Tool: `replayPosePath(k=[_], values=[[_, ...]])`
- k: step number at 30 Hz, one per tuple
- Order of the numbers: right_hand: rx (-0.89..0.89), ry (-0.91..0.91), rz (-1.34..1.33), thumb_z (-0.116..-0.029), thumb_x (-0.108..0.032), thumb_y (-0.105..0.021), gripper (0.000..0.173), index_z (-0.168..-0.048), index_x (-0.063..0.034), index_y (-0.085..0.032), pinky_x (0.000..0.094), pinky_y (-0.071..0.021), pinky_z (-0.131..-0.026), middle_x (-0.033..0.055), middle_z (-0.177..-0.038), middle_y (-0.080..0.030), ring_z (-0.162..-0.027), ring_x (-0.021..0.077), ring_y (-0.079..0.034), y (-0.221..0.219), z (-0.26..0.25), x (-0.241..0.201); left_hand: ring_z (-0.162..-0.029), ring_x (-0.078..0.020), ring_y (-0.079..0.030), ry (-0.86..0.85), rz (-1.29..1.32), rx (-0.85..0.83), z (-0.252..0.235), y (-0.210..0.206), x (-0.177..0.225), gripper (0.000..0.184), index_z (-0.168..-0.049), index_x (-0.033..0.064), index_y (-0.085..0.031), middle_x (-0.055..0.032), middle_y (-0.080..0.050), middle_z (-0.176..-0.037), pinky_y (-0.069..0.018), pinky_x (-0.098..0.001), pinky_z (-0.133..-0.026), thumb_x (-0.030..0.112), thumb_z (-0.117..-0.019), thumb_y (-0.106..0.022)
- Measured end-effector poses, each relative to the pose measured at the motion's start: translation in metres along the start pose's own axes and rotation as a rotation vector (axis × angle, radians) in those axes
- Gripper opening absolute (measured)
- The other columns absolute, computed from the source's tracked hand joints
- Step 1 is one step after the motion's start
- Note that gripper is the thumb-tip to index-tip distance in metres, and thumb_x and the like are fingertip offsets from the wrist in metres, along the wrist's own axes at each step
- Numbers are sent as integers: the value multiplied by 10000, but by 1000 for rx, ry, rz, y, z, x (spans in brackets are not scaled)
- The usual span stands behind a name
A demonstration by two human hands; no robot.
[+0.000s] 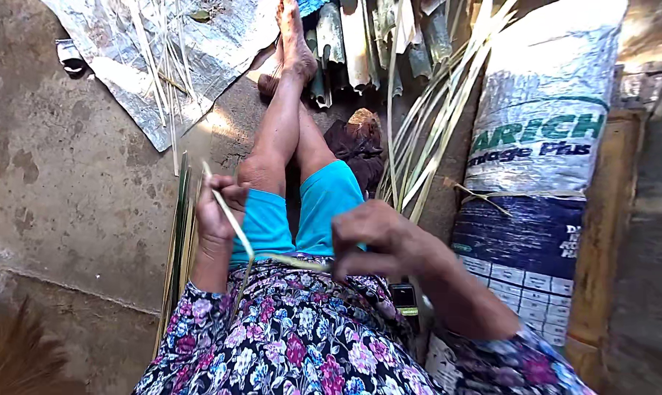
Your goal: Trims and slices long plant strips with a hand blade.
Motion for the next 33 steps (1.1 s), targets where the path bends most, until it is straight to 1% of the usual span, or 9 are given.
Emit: replayPosePath(k=[3, 8, 11, 14, 17, 21, 24, 29, 33], values=[[-189, -29, -134, -1043, -463, -552, 476, -747, -90, -566, 170, -369, -510, -14, -614, -509, -564, 13, -489, -7, 22, -15, -424, -5, -453, -163, 180, 200, -15, 60, 48, 561, -754, 190, -534, 102, -483, -542, -451, -141, -467, 431, -1118, -183], [87, -60, 111, -1039, -351, -598, 301, -953, -89, -719, 136, -510, -707, -19, -804, -668, -774, -25, -617, 18, 17, 12, -537, 31, -562, -118, -41, 1, -5, 9, 26, 524, -944, 268, -635, 127, -633, -711, -491, -114, -527, 499, -1102, -193], [379, -96, 165, -1019, -325, -636, 193, -960, -151, -697, 160, -549, -670, -106, -820, -689, -731, -58, -624, 66, 5, 27, -1078, -132, -684, 109, -282, -388, 35, -62, -38, 761, -857, 276, -727, 41, -724, -1171, -583, -362, -889, 803, -948, -185], [596, -169, 174, -1020, -242, -631, 82, -1002, -220, -708, 154, -564, -635, -194, -837, -700, -701, -73, -641, 122, 8, 32, -1307, -213, -555, 114, -270, -517, 53, -66, -58, 499, -792, 196, -722, -33, -647, -1341, -450, -444, -1086, 532, -1031, -441], [566, -304, 180, -993, -262, -651, 92, -942, -201, -695, 165, -552, -604, -184, -795, -688, -659, -69, -623, 124, 6, 42, -1234, -203, -610, 57, -303, -401, 47, -48, -65, 300, -862, 172, -724, -53, -638, -1343, -521, -409, -1021, 350, -1031, -552], [280, -394, 256, -877, -247, -757, 178, -780, -104, -715, 205, -502, -548, -72, -667, -654, -584, -30, -583, 54, -15, 58, -983, -137, -678, -2, -435, -89, 40, -38, -68, 340, -877, 136, -645, -30, -696, -1120, -568, -337, -897, 131, -1068, -363], [124, -380, 68, -868, -226, -795, 184, -785, -75, -730, 179, -497, -545, -56, -659, -656, -591, -32, -581, 4, -22, 70, -869, -72, -689, -53, -433, 2, 37, -38, -59, 366, -980, 139, -674, 26, -721, -926, -577, -271, -835, 119, -1088, -324], [-31, -274, 296, -968, -409, -652, 352, -892, -95, -792, 317, -475, -556, 27, -702, -662, -612, 115, -607, -34, -24, 48, -895, -106, -659, -59, -397, 373, 26, -4, -36, 282, -1091, 146, -541, 26, -638, -1061, -562, -301, -817, 295, -1127, -305], [-28, -272, 230, -953, -449, -665, 390, -843, -90, -770, 256, -458, -543, -16, -675, -642, -590, 47, -561, -36, -31, 57, -802, -64, -699, -113, -487, 200, 23, -19, -38, 287, -1119, 173, -549, 53, -694, -1040, -591, -239, -763, 321, -1128, -303]])
Point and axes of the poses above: each hand's wrist, its own z-axis away from the middle knuckle, its own y-axis out of the back of the hand, x = y × z, the point moved 10 cm from there along -z, towards the middle knuckle
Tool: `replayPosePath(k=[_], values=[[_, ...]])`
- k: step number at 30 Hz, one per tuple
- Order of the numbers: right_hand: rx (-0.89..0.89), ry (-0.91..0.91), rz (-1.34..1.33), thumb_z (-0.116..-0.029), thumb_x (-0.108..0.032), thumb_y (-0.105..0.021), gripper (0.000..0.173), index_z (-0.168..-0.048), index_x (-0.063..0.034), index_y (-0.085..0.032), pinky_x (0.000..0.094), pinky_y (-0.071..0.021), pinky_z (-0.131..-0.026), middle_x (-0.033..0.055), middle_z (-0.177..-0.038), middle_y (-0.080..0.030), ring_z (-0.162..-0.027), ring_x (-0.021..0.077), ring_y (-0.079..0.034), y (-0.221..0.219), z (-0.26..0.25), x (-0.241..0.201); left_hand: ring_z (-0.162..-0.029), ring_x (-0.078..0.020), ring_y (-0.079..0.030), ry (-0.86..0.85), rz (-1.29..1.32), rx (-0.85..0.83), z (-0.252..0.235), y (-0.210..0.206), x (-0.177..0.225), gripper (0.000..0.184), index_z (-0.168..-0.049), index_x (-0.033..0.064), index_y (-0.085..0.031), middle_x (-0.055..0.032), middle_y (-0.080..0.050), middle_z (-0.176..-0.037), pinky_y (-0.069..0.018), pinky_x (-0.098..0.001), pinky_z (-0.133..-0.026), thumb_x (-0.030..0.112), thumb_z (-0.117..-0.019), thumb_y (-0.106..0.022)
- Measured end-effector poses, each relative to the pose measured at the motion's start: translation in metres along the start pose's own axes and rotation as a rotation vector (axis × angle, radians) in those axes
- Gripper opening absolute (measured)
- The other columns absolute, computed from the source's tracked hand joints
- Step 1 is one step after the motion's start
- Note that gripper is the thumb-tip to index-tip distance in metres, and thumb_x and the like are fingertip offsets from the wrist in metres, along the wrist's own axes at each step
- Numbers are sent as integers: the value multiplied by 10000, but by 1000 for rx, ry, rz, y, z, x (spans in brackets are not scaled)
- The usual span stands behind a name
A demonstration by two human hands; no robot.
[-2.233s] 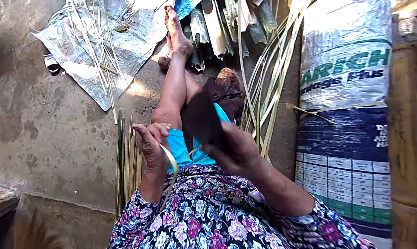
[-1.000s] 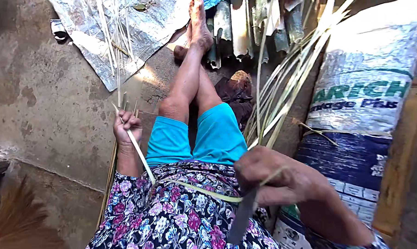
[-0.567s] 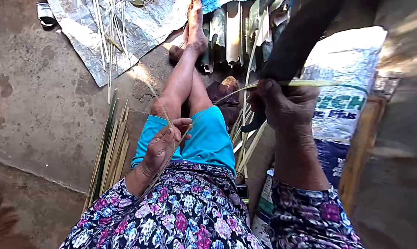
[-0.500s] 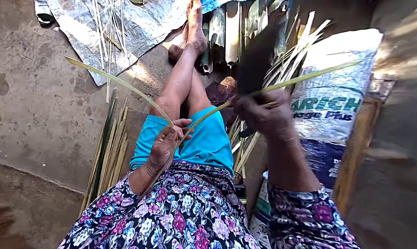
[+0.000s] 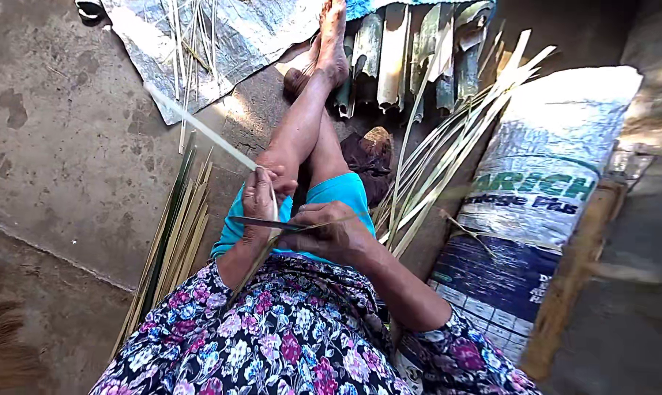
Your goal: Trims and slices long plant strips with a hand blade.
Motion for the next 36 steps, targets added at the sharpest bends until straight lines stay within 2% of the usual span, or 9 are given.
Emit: replayPosePath(k=[4, 12, 15, 18, 21, 24, 30, 34, 36], values=[[-71, 67, -42, -973, -394, -657, 411, -762, -45, -707, 262, -439, -542, 15, -629, -602, -577, 72, -547, -11, -4, -9, -430, -27, -532, 93, 16, -72, 0, -21, 4, 311, -964, 133, -513, 92, -523, -542, -575, -212, -557, 262, -1135, -287], [-399, 300, -124, -1067, -519, -419, 553, -770, -122, -662, 317, -448, -490, 30, -616, -567, -552, 160, -567, -6, 76, -74, -466, -11, -462, -5, 453, 483, -77, 120, 21, 303, -957, 189, -492, 113, -430, -577, -498, -174, -533, 358, -1127, -306], [-191, 179, -188, -1063, -446, -512, 381, -951, -127, -687, 214, -535, -663, 11, -768, -644, -731, 64, -636, 33, 66, -40, -471, -6, -528, 92, 334, 67, -60, 53, 24, 515, -1034, 197, -546, 105, -549, -588, -508, -172, -501, 527, -1098, -156], [27, 38, -251, -1039, -415, -586, 202, -1104, -267, -707, 131, -549, -685, -151, -902, -711, -776, -70, -650, 77, 55, 4, -1006, -204, -712, 214, 236, -607, 8, -53, 13, 1003, -1185, 110, -645, -61, -714, -1170, -612, -420, -797, 792, -927, 45], [347, -124, -285, -992, -482, -629, 177, -1029, -341, -729, 150, -548, -584, -172, -837, -729, -656, -48, -647, 129, 55, 29, -1262, -203, -591, 177, 234, -865, 45, -83, 7, 612, -951, 95, -672, -74, -659, -1306, -526, -401, -971, 459, -1073, -194], [604, -361, -236, -958, -610, -603, 363, -833, -274, -665, 180, -524, -490, -140, -671, -686, -528, -4, -614, 155, 63, 46, -1220, -155, -590, 217, 217, -675, 40, -67, -10, 339, -965, 73, -612, -70, -654, -1246, -498, -351, -998, 201, -1065, -315], [78, -579, -398, -1022, -446, -526, 316, -899, -180, -645, 142, -495, -498, -155, -696, -691, -539, -45, -595, 44, 41, 40, -886, -64, -612, 297, 157, -181, 46, -45, -19, 153, -1004, -6, -652, -19, -655, -925, -508, -235, -848, 58, -1044, -519], [-160, -313, -362, -939, -547, -642, 415, -828, -153, -707, 107, -454, -533, -163, -687, -643, -586, -116, -542, -3, 32, 8, -896, -91, -616, 297, 206, -11, 43, -24, -22, 229, -1083, -9, -607, -43, -626, -960, -531, -260, -835, 107, -1094, -411], [-71, -123, -120, -957, -501, -663, 465, -840, -58, -739, 136, -482, -613, -32, -718, -657, -660, -53, -575, -7, 30, -13, -873, -75, -617, 285, 200, 49, 30, -8, -24, 239, -1141, 49, -582, -14, -626, -1011, -532, -256, -785, 215, -1107, -413]])
Point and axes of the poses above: each hand's wrist, its own z-axis away from the middle knuckle, its own y-axis out of the back of the hand, x = y × z, the point moved 10 cm from there along -z, towards the middle knuckle
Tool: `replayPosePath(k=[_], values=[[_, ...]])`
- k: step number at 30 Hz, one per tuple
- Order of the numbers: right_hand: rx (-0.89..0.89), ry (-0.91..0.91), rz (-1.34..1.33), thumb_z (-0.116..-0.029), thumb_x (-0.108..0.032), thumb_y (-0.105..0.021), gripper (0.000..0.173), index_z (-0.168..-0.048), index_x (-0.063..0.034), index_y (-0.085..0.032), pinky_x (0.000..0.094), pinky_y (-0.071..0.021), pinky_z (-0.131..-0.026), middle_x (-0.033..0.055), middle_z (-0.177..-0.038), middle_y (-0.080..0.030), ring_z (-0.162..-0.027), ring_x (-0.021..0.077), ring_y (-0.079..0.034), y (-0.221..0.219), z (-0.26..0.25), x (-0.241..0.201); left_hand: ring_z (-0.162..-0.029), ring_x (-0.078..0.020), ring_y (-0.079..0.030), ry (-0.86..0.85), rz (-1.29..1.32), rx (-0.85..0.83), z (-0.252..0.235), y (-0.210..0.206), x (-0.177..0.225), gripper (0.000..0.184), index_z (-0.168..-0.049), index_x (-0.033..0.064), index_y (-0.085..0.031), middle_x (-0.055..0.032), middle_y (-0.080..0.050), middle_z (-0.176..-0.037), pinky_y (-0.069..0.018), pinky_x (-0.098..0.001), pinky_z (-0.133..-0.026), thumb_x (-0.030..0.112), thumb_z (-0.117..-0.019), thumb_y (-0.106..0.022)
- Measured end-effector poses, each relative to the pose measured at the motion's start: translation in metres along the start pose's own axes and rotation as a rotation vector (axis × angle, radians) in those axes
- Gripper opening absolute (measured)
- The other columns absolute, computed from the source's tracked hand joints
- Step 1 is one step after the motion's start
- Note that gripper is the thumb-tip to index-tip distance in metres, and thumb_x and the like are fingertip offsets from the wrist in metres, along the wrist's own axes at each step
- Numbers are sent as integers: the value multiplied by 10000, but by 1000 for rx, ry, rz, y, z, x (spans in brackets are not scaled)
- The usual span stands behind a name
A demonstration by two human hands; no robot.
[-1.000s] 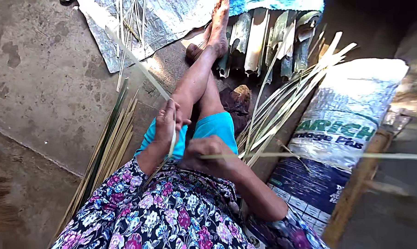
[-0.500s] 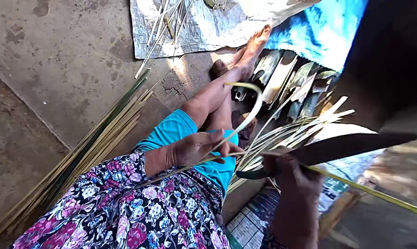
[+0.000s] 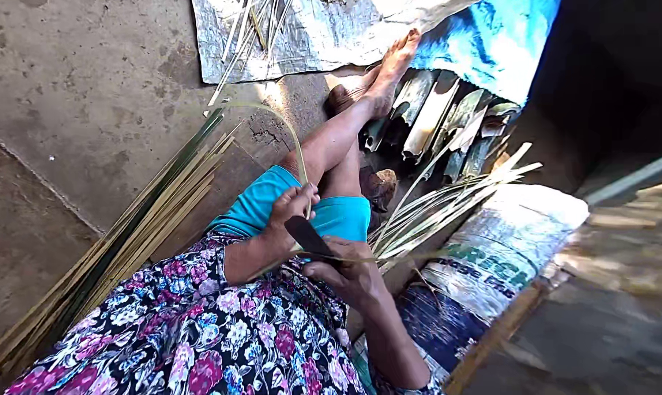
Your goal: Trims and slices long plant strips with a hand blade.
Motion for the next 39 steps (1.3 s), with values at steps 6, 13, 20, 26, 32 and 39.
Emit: replayPosePath(k=[6, 13, 20, 26, 32, 39], values=[[27, 140, 193, -1024, -472, -571, 521, -771, -32, -687, 214, -456, -563, 55, -645, -613, -603, 57, -575, -11, -9, -11, -482, -33, -552, -61, -34, -81, 4, -16, 19, 231, -989, 118, -536, 52, -558, -606, -516, -183, -509, 290, -1106, -437], [-254, 291, 115, -1029, -513, -522, 530, -762, -81, -674, 292, -457, -525, 52, -641, -593, -583, 153, -581, -36, 26, -49, -406, -11, -380, -88, 246, 30, -36, 36, 51, 280, -915, 152, -510, 110, -370, -511, -444, -161, -479, 279, -1121, -370], [-99, 49, -226, -1036, -485, -555, 348, -932, -181, -689, 115, -501, -600, -134, -742, -653, -665, -101, -587, 8, 8, -4, -860, -94, -701, -24, -13, -617, 15, 2, 43, 924, -1077, 203, -706, 18, -737, -1027, -593, -287, -748, 849, -901, -70], [-137, -20, -323, -1025, -468, -581, 218, -996, -284, -694, 105, -492, -556, -179, -760, -648, -627, -93, -579, 51, 17, -1, -583, -83, -580, -197, 117, -322, 7, 59, 55, 596, -614, 239, -512, 82, -511, -548, -560, -343, -764, 450, -1105, -248], [-313, -7, -390, -1012, -477, -609, 230, -977, -268, -699, 108, -504, -584, -172, -761, -656, -661, -92, -600, 51, 29, 4, -540, -49, -590, -117, 93, -193, 6, 77, 42, 617, -723, 247, -606, 94, -566, -569, -568, -252, -633, 565, -1081, -217], [212, -411, -176, -997, -437, -554, 309, -822, -231, -704, 152, -488, -454, -133, -611, -634, -481, -23, -555, 89, -2, 40, -1231, -152, -600, -21, -116, -610, 53, 30, 6, 367, -862, 171, -682, -14, -676, -1262, -495, -362, -1026, 353, -1066, -438]])
Point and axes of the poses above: each hand's wrist, its own z-axis away from the middle knuckle, its own y-axis out of the back of the hand, x = y × z, the point moved 10 cm from there along -z, towards the middle knuckle
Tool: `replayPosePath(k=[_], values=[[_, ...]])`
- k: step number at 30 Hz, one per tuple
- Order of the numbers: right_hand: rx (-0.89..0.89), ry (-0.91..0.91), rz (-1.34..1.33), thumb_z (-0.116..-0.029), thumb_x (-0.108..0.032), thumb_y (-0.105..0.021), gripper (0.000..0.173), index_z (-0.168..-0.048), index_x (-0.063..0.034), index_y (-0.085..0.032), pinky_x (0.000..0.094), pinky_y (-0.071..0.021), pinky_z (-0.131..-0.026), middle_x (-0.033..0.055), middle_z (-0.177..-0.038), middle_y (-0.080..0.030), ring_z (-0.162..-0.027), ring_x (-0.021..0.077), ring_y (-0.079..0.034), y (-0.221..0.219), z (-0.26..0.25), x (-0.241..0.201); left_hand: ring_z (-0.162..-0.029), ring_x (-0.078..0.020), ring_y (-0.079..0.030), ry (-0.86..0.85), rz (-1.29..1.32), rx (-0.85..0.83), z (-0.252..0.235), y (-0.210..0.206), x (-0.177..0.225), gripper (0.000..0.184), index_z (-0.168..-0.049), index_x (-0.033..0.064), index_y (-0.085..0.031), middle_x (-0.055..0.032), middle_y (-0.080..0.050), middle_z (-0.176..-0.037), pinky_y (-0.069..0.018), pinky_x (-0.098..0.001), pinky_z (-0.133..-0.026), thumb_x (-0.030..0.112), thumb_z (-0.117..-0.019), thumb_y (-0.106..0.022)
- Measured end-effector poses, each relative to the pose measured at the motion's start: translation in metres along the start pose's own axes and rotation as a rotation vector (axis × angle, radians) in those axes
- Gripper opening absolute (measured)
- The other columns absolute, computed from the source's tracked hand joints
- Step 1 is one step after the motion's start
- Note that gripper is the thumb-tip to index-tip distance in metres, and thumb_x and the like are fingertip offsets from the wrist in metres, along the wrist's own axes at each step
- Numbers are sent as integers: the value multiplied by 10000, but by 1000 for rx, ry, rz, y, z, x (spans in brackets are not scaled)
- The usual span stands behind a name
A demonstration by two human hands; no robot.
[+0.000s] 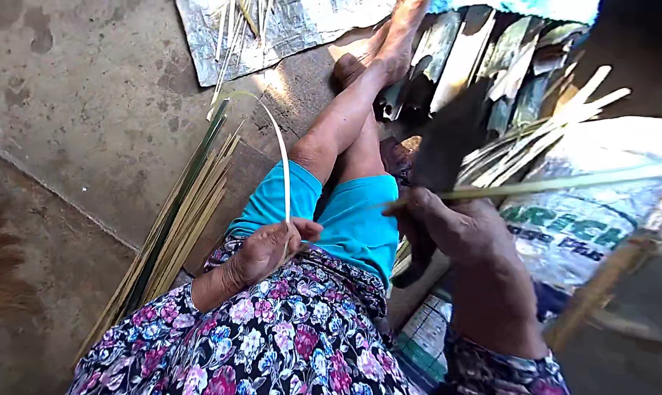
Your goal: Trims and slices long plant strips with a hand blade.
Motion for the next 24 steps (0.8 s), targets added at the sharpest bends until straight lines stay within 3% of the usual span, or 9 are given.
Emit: replayPosePath(k=[2, 5, 8, 10, 12, 14, 17, 24], values=[[49, -53, -33, -1044, -343, -496, 292, -875, -182, -672, 172, -488, -429, -113, -595, -611, -453, -9, -539, -19, -7, 3, -1106, -157, -656, 13, 35, 188, -9, 15, 2, 395, -852, 142, -654, -31, -708, -1135, -533, -363, -967, 233, -1068, -337], [-87, -47, -36, -1009, -304, -578, 278, -831, -129, -700, 203, -478, -427, -72, -580, -619, -444, 11, -534, -69, -14, 7, -978, -145, -674, 102, 110, 356, -28, 30, -1, 531, -836, 129, -609, -30, -714, -1000, -543, -353, -917, 317, -1124, -204], [-244, -4, 144, -967, -479, -622, 400, -793, -132, -717, 249, -471, -497, -77, -600, -596, -508, 7, -536, -109, -10, 3, -848, -108, -653, 48, 203, 411, -36, 32, 1, 478, -850, 161, -604, -2, -671, -892, -551, -301, -808, 316, -1118, -240], [-304, 148, 280, -952, -666, -512, 614, -786, -109, -710, 355, -444, -535, -38, -598, -550, -560, 84, -538, -124, 1, -11, -884, -110, -696, -6, 224, 496, -24, 28, 7, 456, -944, 139, -625, -18, -726, -960, -566, -289, -814, 283, -1110, -225], [-302, 272, 357, -942, -736, -436, 714, -727, -93, -658, 387, -402, -504, 3, -573, -514, -541, 147, -524, -132, 16, -25, -853, -110, -701, -18, 274, 613, -12, 29, 10, 497, -899, 140, -614, -9, -714, -938, -583, -275, -798, 333, -1129, -218], [-260, 398, 428, -963, -721, -419, 714, -713, -92, -645, 381, -411, -477, 28, -591, -542, -532, 173, -544, -137, 27, -36, -821, -128, -690, -8, 332, 726, -9, 36, 9, 483, -858, 150, -577, -6, -690, -885, -579, -303, -789, 361, -1131, -239], [-250, 465, 492, -983, -655, -451, 646, -785, -91, -697, 400, -471, -512, 57, -684, -647, -597, 203, -633, -150, 36, -42, -806, -121, -667, 25, 348, 821, -14, 42, 9, 475, -814, 190, -533, 23, -661, -836, -559, -314, -787, 424, -1122, -258], [-312, 481, 494, -988, -666, -429, 645, -759, -108, -659, 364, -436, -511, 25, -630, -582, -575, 167, -588, -162, 32, -43, -820, -70, -667, -49, 300, 771, -31, 40, 22, 448, -864, 221, -552, 72, -662, -876, -563, -262, -776, 452, -1118, -263]])
Point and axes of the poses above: each hand's wrist, its own z-axis away from the middle knuckle, its own y-axis out of the back of the hand, x = y × z, the point moved 10 cm from there along -z, towards the middle knuckle
